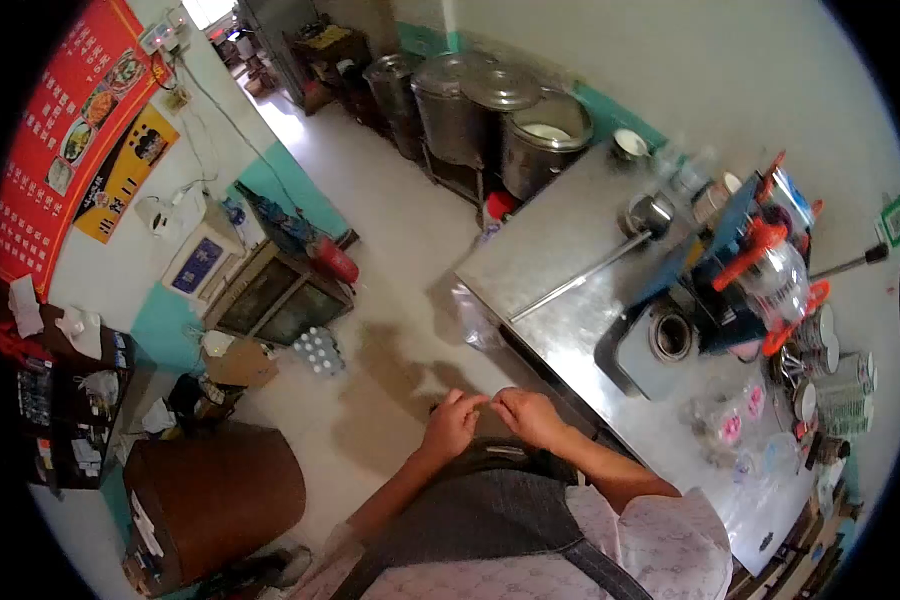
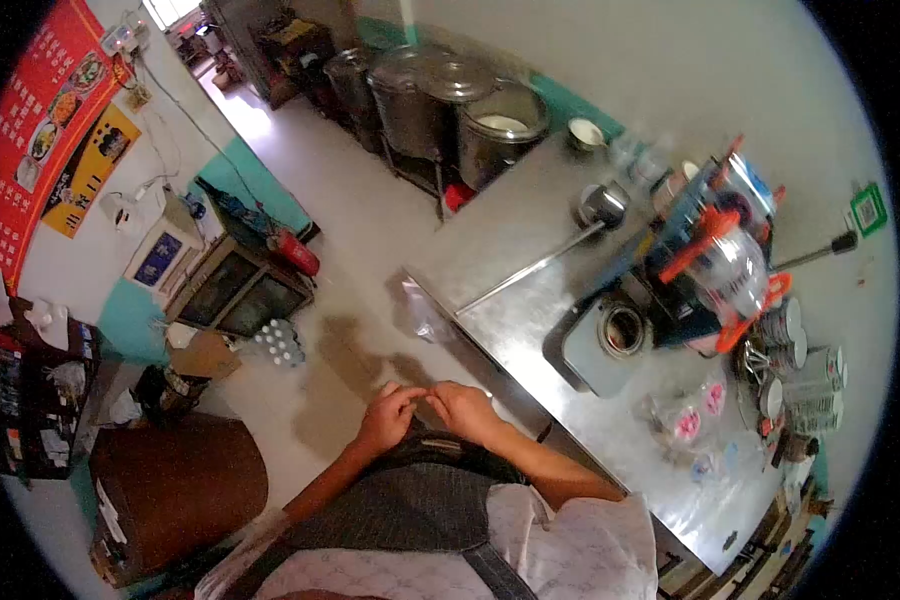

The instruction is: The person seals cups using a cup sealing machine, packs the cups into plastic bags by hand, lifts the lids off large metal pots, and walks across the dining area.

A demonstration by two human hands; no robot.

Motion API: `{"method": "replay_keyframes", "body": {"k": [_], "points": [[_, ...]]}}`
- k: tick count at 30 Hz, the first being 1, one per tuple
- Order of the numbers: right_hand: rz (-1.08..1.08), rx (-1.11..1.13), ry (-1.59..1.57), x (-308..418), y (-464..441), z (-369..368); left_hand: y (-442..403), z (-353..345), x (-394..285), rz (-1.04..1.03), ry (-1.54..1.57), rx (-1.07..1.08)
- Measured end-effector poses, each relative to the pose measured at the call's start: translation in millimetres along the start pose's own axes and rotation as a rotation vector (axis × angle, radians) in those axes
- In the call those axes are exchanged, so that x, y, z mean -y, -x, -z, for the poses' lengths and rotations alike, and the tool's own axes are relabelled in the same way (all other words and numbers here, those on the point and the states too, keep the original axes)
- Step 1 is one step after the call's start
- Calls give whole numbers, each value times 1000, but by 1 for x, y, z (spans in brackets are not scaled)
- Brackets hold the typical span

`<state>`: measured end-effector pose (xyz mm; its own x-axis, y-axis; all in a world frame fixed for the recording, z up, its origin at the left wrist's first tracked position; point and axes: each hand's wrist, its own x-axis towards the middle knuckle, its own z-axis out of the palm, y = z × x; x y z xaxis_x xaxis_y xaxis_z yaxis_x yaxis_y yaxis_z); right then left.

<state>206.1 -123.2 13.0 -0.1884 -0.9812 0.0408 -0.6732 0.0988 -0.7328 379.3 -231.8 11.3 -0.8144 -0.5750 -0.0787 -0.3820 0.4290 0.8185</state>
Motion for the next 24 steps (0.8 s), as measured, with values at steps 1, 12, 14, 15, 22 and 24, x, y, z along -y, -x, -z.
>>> {"method": "replay_keyframes", "body": {"k": [1,12,14,15,22,24], "points": [[13,2,5,14,-31,-13,-7,32,12,68,29,1],[-6,50,-172,16,-274,-64,-145,234,96,378,338,-7],[-171,-17,-260,-15,-328,-60,-190,268,86,218,381,-72],[-318,-39,-322,-30,-355,-58,-209,287,78,59,417,-134],[-563,-306,-747,-110,-547,-20,-334,453,-36,-638,190,-116],[-604,-300,-808,-126,-584,-12,-365,482,-59,-736,155,-109]]}}
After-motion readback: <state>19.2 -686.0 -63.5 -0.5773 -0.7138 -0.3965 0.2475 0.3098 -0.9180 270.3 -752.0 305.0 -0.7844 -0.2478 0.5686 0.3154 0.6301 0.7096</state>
